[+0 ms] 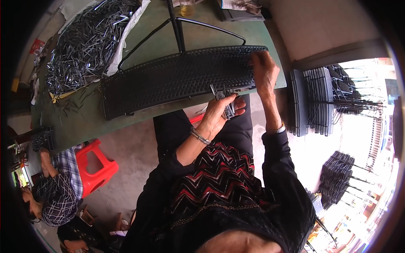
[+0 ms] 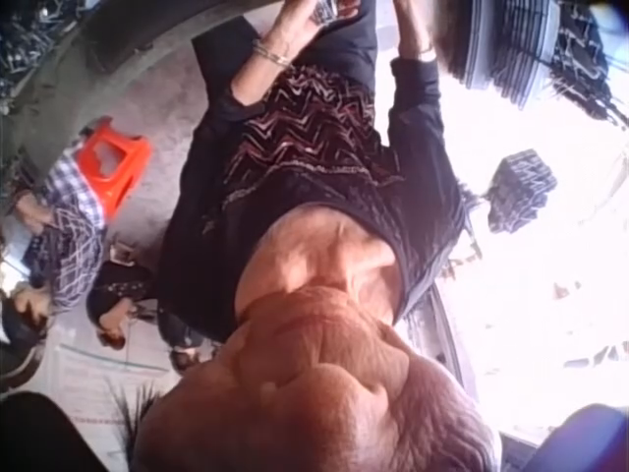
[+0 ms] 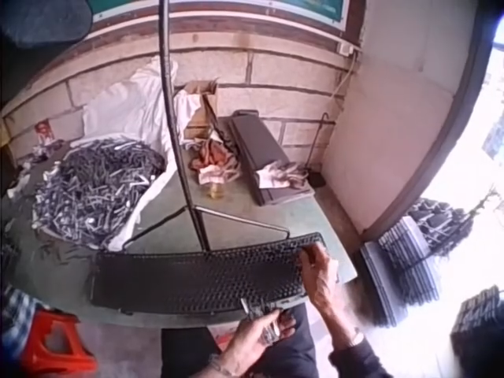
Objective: The person is manually inserting small metal pins into a black mesh-like grid component.
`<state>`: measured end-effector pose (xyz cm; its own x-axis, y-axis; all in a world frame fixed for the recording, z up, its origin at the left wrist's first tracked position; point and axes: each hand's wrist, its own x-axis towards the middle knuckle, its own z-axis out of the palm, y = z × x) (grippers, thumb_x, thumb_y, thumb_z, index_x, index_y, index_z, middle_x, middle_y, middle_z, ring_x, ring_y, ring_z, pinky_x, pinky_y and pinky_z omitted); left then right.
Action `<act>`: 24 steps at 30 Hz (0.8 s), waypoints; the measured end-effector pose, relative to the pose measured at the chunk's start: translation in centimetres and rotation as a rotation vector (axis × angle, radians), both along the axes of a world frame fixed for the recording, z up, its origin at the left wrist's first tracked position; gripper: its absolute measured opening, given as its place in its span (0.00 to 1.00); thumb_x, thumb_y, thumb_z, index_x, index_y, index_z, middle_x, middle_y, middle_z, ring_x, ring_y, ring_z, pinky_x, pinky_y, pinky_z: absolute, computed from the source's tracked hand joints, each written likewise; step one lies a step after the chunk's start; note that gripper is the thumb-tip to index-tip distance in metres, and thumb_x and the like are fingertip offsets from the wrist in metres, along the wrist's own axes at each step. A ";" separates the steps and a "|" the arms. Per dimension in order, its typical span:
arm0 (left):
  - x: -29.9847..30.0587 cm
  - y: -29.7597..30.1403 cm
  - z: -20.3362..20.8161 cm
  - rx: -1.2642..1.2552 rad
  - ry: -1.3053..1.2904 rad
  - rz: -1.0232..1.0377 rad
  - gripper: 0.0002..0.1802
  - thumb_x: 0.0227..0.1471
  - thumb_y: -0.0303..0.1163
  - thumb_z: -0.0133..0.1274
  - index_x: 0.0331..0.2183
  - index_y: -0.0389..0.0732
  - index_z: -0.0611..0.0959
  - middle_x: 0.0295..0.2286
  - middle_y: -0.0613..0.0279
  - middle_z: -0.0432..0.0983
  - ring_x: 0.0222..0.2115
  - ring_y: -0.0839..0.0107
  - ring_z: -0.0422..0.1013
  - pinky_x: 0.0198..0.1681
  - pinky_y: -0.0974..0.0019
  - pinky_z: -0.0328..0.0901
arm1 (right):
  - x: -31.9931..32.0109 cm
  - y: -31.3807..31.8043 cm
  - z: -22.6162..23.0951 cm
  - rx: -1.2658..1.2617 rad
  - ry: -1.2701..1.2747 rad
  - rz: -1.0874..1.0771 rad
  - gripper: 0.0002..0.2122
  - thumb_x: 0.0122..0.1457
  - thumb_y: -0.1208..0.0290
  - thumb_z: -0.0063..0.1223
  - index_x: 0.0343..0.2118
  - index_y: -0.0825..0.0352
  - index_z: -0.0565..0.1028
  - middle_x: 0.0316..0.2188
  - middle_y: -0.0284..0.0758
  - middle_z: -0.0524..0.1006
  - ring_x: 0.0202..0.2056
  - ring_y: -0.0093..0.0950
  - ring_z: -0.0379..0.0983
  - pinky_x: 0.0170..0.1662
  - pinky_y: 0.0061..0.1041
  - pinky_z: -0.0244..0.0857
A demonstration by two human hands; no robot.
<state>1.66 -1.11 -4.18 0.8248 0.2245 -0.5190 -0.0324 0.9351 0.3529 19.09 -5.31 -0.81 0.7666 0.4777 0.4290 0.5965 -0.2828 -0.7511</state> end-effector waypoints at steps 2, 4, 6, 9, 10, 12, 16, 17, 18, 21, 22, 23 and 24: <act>-0.2 0.0 0.5 0.023 0.006 -0.014 0.11 0.55 0.30 0.53 0.39 0.35 0.78 0.34 0.51 0.78 0.35 0.62 0.77 0.39 0.57 0.75 | -0.1 0.0 0.2 -0.021 -0.047 0.004 0.03 0.55 0.77 0.54 0.32 0.69 0.76 0.23 0.38 0.78 0.25 0.25 0.77 0.30 0.22 0.67; -0.2 0.0 0.7 0.046 0.011 -0.026 0.11 0.55 0.30 0.53 0.39 0.35 0.78 0.34 0.50 0.78 0.35 0.62 0.77 0.39 0.57 0.75 | 0.0 0.0 0.2 -0.042 -0.096 0.009 0.03 0.56 0.77 0.54 0.32 0.69 0.76 0.23 0.38 0.78 0.25 0.25 0.77 0.30 0.22 0.67; -0.1 -0.2 0.8 0.062 -0.008 -0.027 0.11 0.55 0.31 0.53 0.39 0.35 0.78 0.34 0.49 0.78 0.35 0.62 0.77 0.39 0.56 0.75 | 0.4 -0.2 0.1 -0.050 -0.078 0.038 0.03 0.56 0.77 0.54 0.32 0.69 0.76 0.23 0.37 0.78 0.24 0.25 0.77 0.30 0.23 0.67; -0.2 0.0 1.5 0.078 0.000 -0.036 0.12 0.56 0.33 0.52 0.40 0.36 0.77 0.35 0.49 0.78 0.36 0.61 0.77 0.38 0.56 0.75 | 0.7 -0.1 0.9 -0.138 -0.079 0.084 0.03 0.56 0.77 0.53 0.32 0.69 0.76 0.23 0.37 0.78 0.25 0.24 0.77 0.30 0.21 0.68; -0.2 0.1 1.6 0.077 -0.001 -0.037 0.12 0.56 0.33 0.52 0.40 0.36 0.77 0.35 0.49 0.78 0.36 0.61 0.77 0.38 0.56 0.75 | 1.0 -0.1 1.0 -0.139 -0.080 0.084 0.03 0.56 0.77 0.53 0.32 0.69 0.76 0.23 0.37 0.78 0.25 0.24 0.77 0.30 0.21 0.68; -0.2 0.2 1.8 0.088 0.029 -0.072 0.14 0.57 0.36 0.52 0.41 0.38 0.77 0.35 0.50 0.78 0.36 0.61 0.77 0.39 0.55 0.74 | 1.4 -0.3 1.1 -0.155 0.005 0.139 0.03 0.57 0.77 0.53 0.33 0.69 0.76 0.23 0.36 0.79 0.26 0.23 0.78 0.31 0.20 0.69; -0.3 0.1 1.7 0.097 0.028 -0.062 0.14 0.56 0.37 0.53 0.40 0.39 0.78 0.33 0.51 0.78 0.33 0.64 0.76 0.35 0.58 0.75 | 1.5 -0.5 1.4 -0.162 0.013 0.169 0.04 0.57 0.77 0.52 0.34 0.70 0.76 0.24 0.36 0.79 0.27 0.22 0.78 0.32 0.19 0.69; -0.3 0.1 1.5 0.126 0.039 -0.069 0.13 0.56 0.37 0.53 0.40 0.39 0.78 0.31 0.53 0.78 0.30 0.67 0.76 0.32 0.61 0.74 | 1.6 -0.5 1.3 -0.148 0.021 0.189 0.04 0.57 0.77 0.52 0.34 0.70 0.76 0.25 0.36 0.78 0.27 0.22 0.78 0.32 0.19 0.69; -0.3 0.0 1.4 0.156 0.049 -0.076 0.13 0.56 0.37 0.54 0.39 0.39 0.79 0.30 0.55 0.78 0.28 0.70 0.75 0.29 0.64 0.73 | 1.7 -0.6 1.3 -0.135 0.029 0.209 0.04 0.57 0.78 0.52 0.35 0.71 0.76 0.25 0.37 0.78 0.27 0.23 0.78 0.32 0.19 0.69; -0.4 -0.2 1.0 0.193 0.079 -0.057 0.13 0.55 0.37 0.55 0.38 0.39 0.79 0.26 0.59 0.76 0.23 0.75 0.70 0.22 0.72 0.67 | 1.6 -0.4 1.3 -0.141 0.004 0.217 0.05 0.57 0.78 0.52 0.35 0.71 0.76 0.26 0.37 0.78 0.27 0.23 0.77 0.32 0.20 0.68; -0.5 -0.2 1.1 0.194 0.079 -0.060 0.13 0.55 0.37 0.55 0.38 0.39 0.79 0.26 0.59 0.76 0.23 0.75 0.70 0.22 0.72 0.67 | 1.7 -0.4 1.3 -0.140 0.004 0.215 0.05 0.57 0.78 0.52 0.35 0.71 0.76 0.26 0.37 0.78 0.27 0.23 0.77 0.32 0.20 0.68; -0.5 -0.1 1.2 0.182 0.075 -0.057 0.13 0.55 0.37 0.55 0.38 0.39 0.79 0.25 0.61 0.75 0.22 0.77 0.69 0.21 0.74 0.64 | 1.7 -0.3 1.2 -0.121 0.013 0.226 0.04 0.56 0.78 0.53 0.34 0.71 0.76 0.25 0.38 0.77 0.25 0.25 0.77 0.31 0.22 0.68; -0.5 -0.1 1.3 0.169 0.071 -0.054 0.13 0.55 0.37 0.56 0.38 0.39 0.79 0.24 0.62 0.74 0.21 0.78 0.67 0.19 0.75 0.61 | 1.7 -0.3 1.1 -0.103 0.023 0.237 0.04 0.55 0.77 0.53 0.33 0.70 0.76 0.24 0.39 0.77 0.24 0.26 0.77 0.30 0.24 0.68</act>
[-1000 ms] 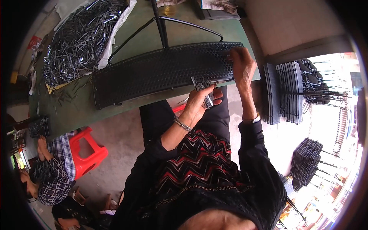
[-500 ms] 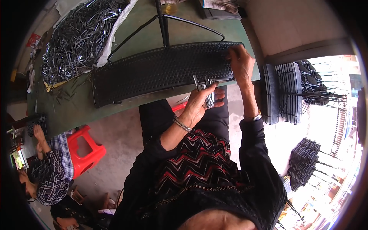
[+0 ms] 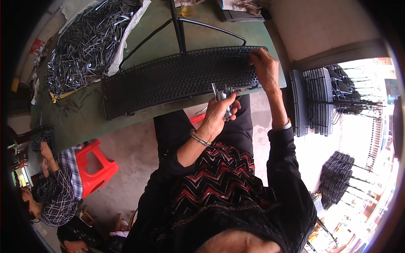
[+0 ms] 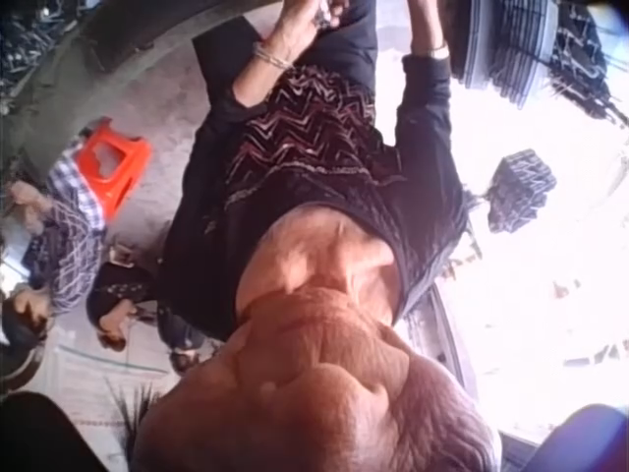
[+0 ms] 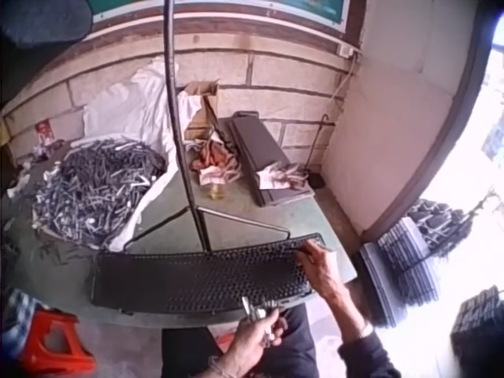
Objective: The person is manually inserting small metal pins into a black mesh-like grid component.
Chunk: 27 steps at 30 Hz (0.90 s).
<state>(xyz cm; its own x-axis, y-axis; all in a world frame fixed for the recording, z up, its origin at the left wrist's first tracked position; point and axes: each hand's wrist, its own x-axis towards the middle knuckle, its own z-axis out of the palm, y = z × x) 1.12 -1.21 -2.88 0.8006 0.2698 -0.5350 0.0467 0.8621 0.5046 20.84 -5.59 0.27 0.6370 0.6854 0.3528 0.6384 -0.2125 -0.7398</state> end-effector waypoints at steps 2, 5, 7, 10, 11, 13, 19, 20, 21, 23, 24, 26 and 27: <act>-0.1 0.1 0.0 -0.006 0.011 -0.002 0.13 0.54 0.37 0.56 0.37 0.39 0.79 0.23 0.63 0.73 0.20 0.78 0.66 0.19 0.76 0.59 | -0.1 0.1 -0.2 -0.014 -0.028 -0.010 0.04 0.55 0.77 0.53 0.33 0.70 0.76 0.24 0.39 0.76 0.24 0.27 0.76 0.29 0.25 0.68; -0.1 0.2 0.1 -0.021 0.029 0.001 0.12 0.54 0.37 0.56 0.36 0.39 0.79 0.23 0.64 0.73 0.20 0.79 0.64 0.19 0.77 0.57 | 0.1 0.3 -0.1 -0.062 -0.049 -0.019 0.04 0.55 0.76 0.54 0.33 0.68 0.76 0.25 0.40 0.76 0.24 0.30 0.76 0.29 0.27 0.67; 0.0 0.2 0.2 -0.029 0.036 0.005 0.11 0.54 0.37 0.56 0.35 0.39 0.79 0.23 0.64 0.73 0.20 0.79 0.64 0.19 0.77 0.57 | 0.1 0.4 -0.3 -0.095 -0.042 -0.019 0.04 0.55 0.76 0.54 0.33 0.67 0.76 0.25 0.41 0.76 0.25 0.32 0.76 0.30 0.28 0.67; 0.0 0.1 0.1 -0.017 0.025 0.003 0.11 0.54 0.37 0.56 0.34 0.39 0.79 0.23 0.63 0.73 0.20 0.79 0.64 0.19 0.76 0.57 | 0.0 0.5 -0.6 -0.111 -0.148 -0.074 0.04 0.54 0.75 0.54 0.33 0.66 0.76 0.27 0.41 0.76 0.28 0.36 0.75 0.32 0.31 0.68; 0.0 0.1 0.0 -0.010 0.021 0.003 0.11 0.54 0.37 0.56 0.34 0.39 0.79 0.23 0.63 0.73 0.20 0.79 0.65 0.19 0.76 0.57 | -0.2 0.6 -0.5 -0.103 -0.173 -0.060 0.04 0.54 0.74 0.54 0.32 0.65 0.76 0.28 0.40 0.76 0.29 0.38 0.75 0.34 0.32 0.68; 0.0 0.0 0.1 -0.004 0.014 0.002 0.11 0.54 0.37 0.56 0.34 0.39 0.78 0.23 0.63 0.73 0.20 0.79 0.65 0.19 0.76 0.57 | -0.2 0.8 -0.4 -0.094 -0.200 -0.047 0.04 0.54 0.73 0.54 0.32 0.65 0.77 0.29 0.40 0.76 0.31 0.40 0.74 0.35 0.34 0.68; 0.0 -0.2 0.5 -0.024 -0.008 0.016 0.11 0.55 0.36 0.56 0.35 0.38 0.79 0.24 0.62 0.74 0.20 0.79 0.66 0.19 0.76 0.58 | -0.2 1.0 -1.6 -0.145 -0.378 -0.037 0.05 0.54 0.71 0.56 0.33 0.62 0.78 0.29 0.38 0.74 0.31 0.37 0.74 0.35 0.32 0.67; -0.1 -0.2 0.4 -0.008 -0.017 0.027 0.11 0.55 0.36 0.56 0.36 0.38 0.79 0.24 0.62 0.74 0.20 0.79 0.66 0.19 0.76 0.58 | -0.5 1.0 -1.8 -0.121 -0.457 -0.078 0.05 0.54 0.69 0.57 0.33 0.60 0.79 0.29 0.35 0.73 0.31 0.37 0.73 0.34 0.33 0.67; -0.2 -0.2 0.4 0.008 -0.025 0.039 0.11 0.55 0.35 0.56 0.36 0.38 0.79 0.24 0.62 0.74 0.20 0.78 0.67 0.19 0.75 0.59 | -0.7 0.9 -1.9 -0.120 -0.458 -0.075 0.05 0.54 0.69 0.57 0.33 0.60 0.79 0.29 0.35 0.73 0.31 0.37 0.73 0.34 0.33 0.67; -0.2 -0.1 0.2 0.002 -0.024 0.047 0.10 0.55 0.35 0.56 0.34 0.39 0.79 0.23 0.63 0.75 0.20 0.79 0.67 0.18 0.75 0.59 | -1.3 0.5 -1.9 -0.159 -0.487 -0.188 0.05 0.54 0.67 0.57 0.33 0.57 0.80 0.29 0.34 0.73 0.32 0.37 0.73 0.35 0.35 0.66; -0.2 -0.1 0.1 -0.004 -0.023 0.055 0.09 0.55 0.35 0.56 0.32 0.40 0.80 0.22 0.64 0.75 0.20 0.79 0.68 0.17 0.75 0.59 | -1.3 0.5 -2.1 -0.162 -0.486 -0.188 0.05 0.54 0.67 0.57 0.33 0.57 0.80 0.29 0.34 0.73 0.32 0.37 0.73 0.35 0.35 0.66; -0.2 0.0 0.4 0.015 -0.029 0.056 0.09 0.55 0.35 0.56 0.32 0.39 0.80 0.22 0.63 0.76 0.20 0.79 0.68 0.17 0.75 0.60 | -1.2 0.4 -2.4 -0.169 -0.511 -0.234 0.06 0.54 0.66 0.57 0.34 0.56 0.81 0.29 0.34 0.72 0.33 0.37 0.73 0.35 0.35 0.66; -0.2 0.0 0.6 0.035 -0.036 0.058 0.09 0.54 0.35 0.56 0.32 0.39 0.80 0.22 0.63 0.76 0.20 0.78 0.69 0.18 0.75 0.60 | -1.2 0.3 -2.5 -0.171 -0.510 -0.235 0.06 0.54 0.66 0.57 0.34 0.56 0.81 0.29 0.34 0.72 0.33 0.37 0.73 0.35 0.35 0.66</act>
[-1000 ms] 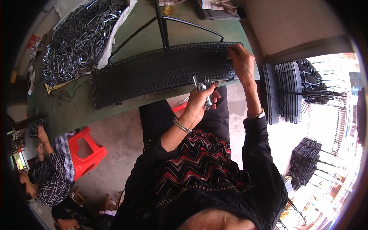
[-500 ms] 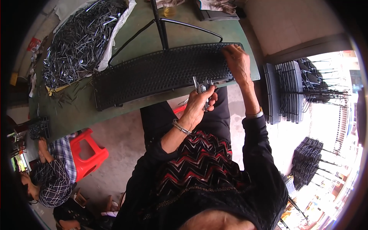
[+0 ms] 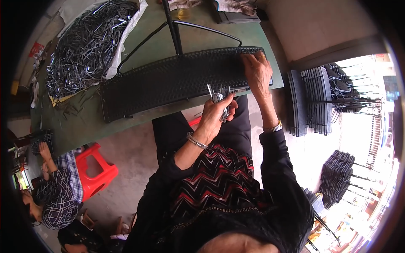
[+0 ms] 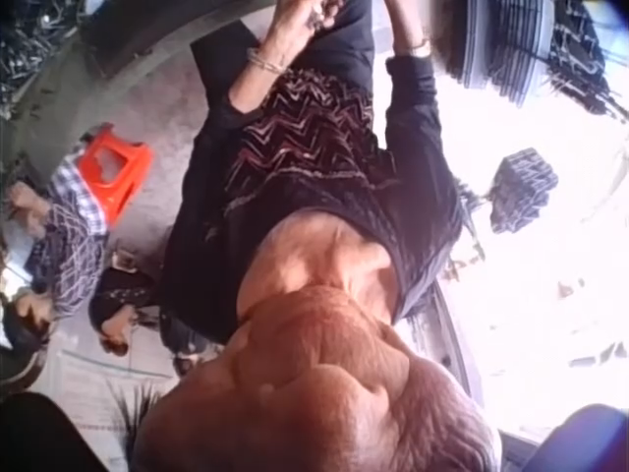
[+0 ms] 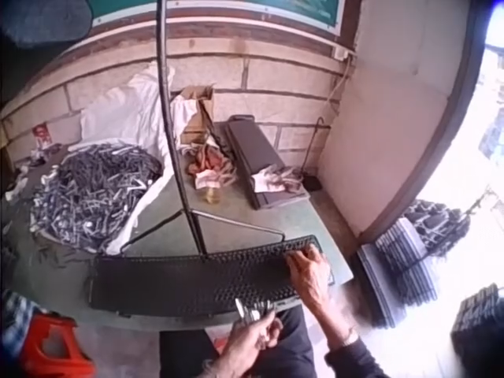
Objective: The person is manually inserting small metal pins into a black mesh-like grid component.
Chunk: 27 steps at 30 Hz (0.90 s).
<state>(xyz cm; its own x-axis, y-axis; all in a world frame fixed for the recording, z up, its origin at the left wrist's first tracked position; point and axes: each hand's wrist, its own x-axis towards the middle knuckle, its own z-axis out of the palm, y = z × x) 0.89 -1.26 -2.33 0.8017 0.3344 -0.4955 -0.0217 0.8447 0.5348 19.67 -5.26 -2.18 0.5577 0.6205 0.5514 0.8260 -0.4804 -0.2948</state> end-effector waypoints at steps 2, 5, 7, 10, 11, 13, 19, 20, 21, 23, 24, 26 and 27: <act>0.1 -0.1 0.0 0.013 -0.014 -0.008 0.09 0.54 0.35 0.56 0.32 0.38 0.80 0.23 0.62 0.76 0.20 0.78 0.69 0.18 0.75 0.60 | -0.4 -0.1 0.1 -0.017 -0.101 -0.003 0.07 0.55 0.66 0.56 0.34 0.59 0.81 0.29 0.35 0.73 0.33 0.39 0.72 0.35 0.35 0.66; 0.2 0.0 0.1 0.042 -0.021 -0.012 0.10 0.54 0.35 0.56 0.32 0.37 0.80 0.24 0.60 0.77 0.21 0.77 0.70 0.18 0.74 0.60 | -1.3 -0.4 1.2 0.040 -0.029 0.017 0.08 0.56 0.66 0.56 0.34 0.63 0.80 0.29 0.37 0.73 0.31 0.36 0.72 0.34 0.32 0.65; 0.1 0.2 0.4 0.057 -0.012 -0.005 0.10 0.54 0.35 0.56 0.31 0.37 0.80 0.24 0.59 0.78 0.21 0.77 0.71 0.19 0.74 0.61 | -2.2 -1.7 2.4 0.038 0.278 0.096 0.09 0.56 0.66 0.56 0.34 0.65 0.80 0.29 0.37 0.73 0.31 0.33 0.71 0.34 0.31 0.64; -0.1 0.3 0.6 0.077 0.004 -0.006 0.10 0.54 0.35 0.56 0.31 0.37 0.80 0.25 0.57 0.79 0.22 0.76 0.71 0.19 0.74 0.61 | -3.7 -4.0 4.2 -0.073 0.728 0.220 0.11 0.56 0.68 0.56 0.37 0.69 0.79 0.29 0.37 0.74 0.31 0.29 0.72 0.34 0.27 0.64; 0.0 0.3 0.8 0.086 0.017 -0.017 0.10 0.54 0.35 0.56 0.32 0.37 0.80 0.26 0.58 0.79 0.22 0.76 0.72 0.20 0.74 0.62 | -4.0 -4.6 3.9 -0.110 0.822 0.310 0.10 0.56 0.69 0.55 0.36 0.70 0.78 0.28 0.36 0.73 0.31 0.27 0.72 0.34 0.27 0.64; 0.1 0.0 0.8 0.095 0.031 -0.030 0.10 0.54 0.35 0.56 0.32 0.37 0.81 0.26 0.58 0.79 0.21 0.76 0.72 0.20 0.74 0.62 | -4.5 -5.1 3.7 -0.111 0.973 0.391 0.09 0.57 0.70 0.54 0.35 0.72 0.77 0.25 0.35 0.74 0.31 0.24 0.72 0.34 0.25 0.65; 0.3 -0.5 0.8 0.116 0.014 -0.033 0.11 0.53 0.35 0.56 0.34 0.37 0.82 0.29 0.60 0.80 0.25 0.74 0.76 0.21 0.73 0.63 | -4.2 -5.6 3.8 -0.081 1.159 0.349 0.08 0.57 0.71 0.54 0.32 0.72 0.75 0.26 0.31 0.75 0.30 0.20 0.72 0.33 0.22 0.65; 0.3 -0.4 1.1 0.143 0.013 -0.037 0.11 0.53 0.35 0.57 0.34 0.37 0.82 0.29 0.60 0.80 0.26 0.73 0.76 0.21 0.73 0.63 | -4.1 -5.7 3.7 -0.081 1.160 0.347 0.08 0.57 0.71 0.54 0.32 0.72 0.75 0.26 0.31 0.75 0.30 0.20 0.72 0.33 0.22 0.65; 0.3 -0.3 1.3 0.171 0.011 -0.041 0.11 0.53 0.34 0.57 0.34 0.37 0.82 0.28 0.60 0.81 0.27 0.73 0.77 0.21 0.73 0.63 | -4.0 -5.7 3.7 -0.054 1.157 0.330 0.08 0.57 0.71 0.54 0.32 0.71 0.75 0.25 0.31 0.75 0.29 0.19 0.72 0.33 0.21 0.66; 0.1 -0.1 1.3 0.209 0.045 -0.054 0.10 0.53 0.35 0.57 0.33 0.37 0.82 0.27 0.60 0.81 0.26 0.73 0.77 0.21 0.72 0.63 | -4.1 -5.5 3.6 -0.027 1.156 0.320 0.08 0.58 0.70 0.54 0.32 0.71 0.75 0.24 0.30 0.75 0.28 0.18 0.71 0.32 0.20 0.66; 0.1 0.0 1.3 0.247 0.075 -0.069 0.10 0.52 0.35 0.57 0.33 0.37 0.83 0.27 0.60 0.81 0.25 0.73 0.77 0.21 0.72 0.63 | -4.3 -5.4 3.9 -0.005 1.201 0.315 0.08 0.58 0.70 0.53 0.31 0.71 0.75 0.24 0.30 0.75 0.28 0.18 0.71 0.32 0.20 0.66; 0.3 0.1 1.1 0.243 0.084 -0.069 0.10 0.52 0.35 0.57 0.32 0.37 0.83 0.26 0.60 0.81 0.25 0.73 0.77 0.21 0.72 0.63 | -4.3 -5.4 4.1 0.017 1.246 0.310 0.08 0.58 0.70 0.53 0.31 0.71 0.74 0.24 0.30 0.75 0.27 0.18 0.72 0.32 0.20 0.66; 0.3 0.1 1.0 0.239 0.090 -0.070 0.10 0.52 0.35 0.57 0.32 0.37 0.83 0.25 0.60 0.81 0.24 0.73 0.77 0.20 0.72 0.63 | -4.3 -5.4 4.2 0.010 1.246 0.316 0.07 0.58 0.71 0.53 0.31 0.71 0.74 0.24 0.30 0.75 0.27 0.18 0.72 0.32 0.19 0.67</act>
<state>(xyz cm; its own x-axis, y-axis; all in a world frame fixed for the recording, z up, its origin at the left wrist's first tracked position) 1.22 -1.18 -1.32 0.7830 0.3958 -0.4798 0.0894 0.6918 0.7166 15.39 -10.62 2.07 0.5274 0.8186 -0.2276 0.0686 -0.3081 -0.9489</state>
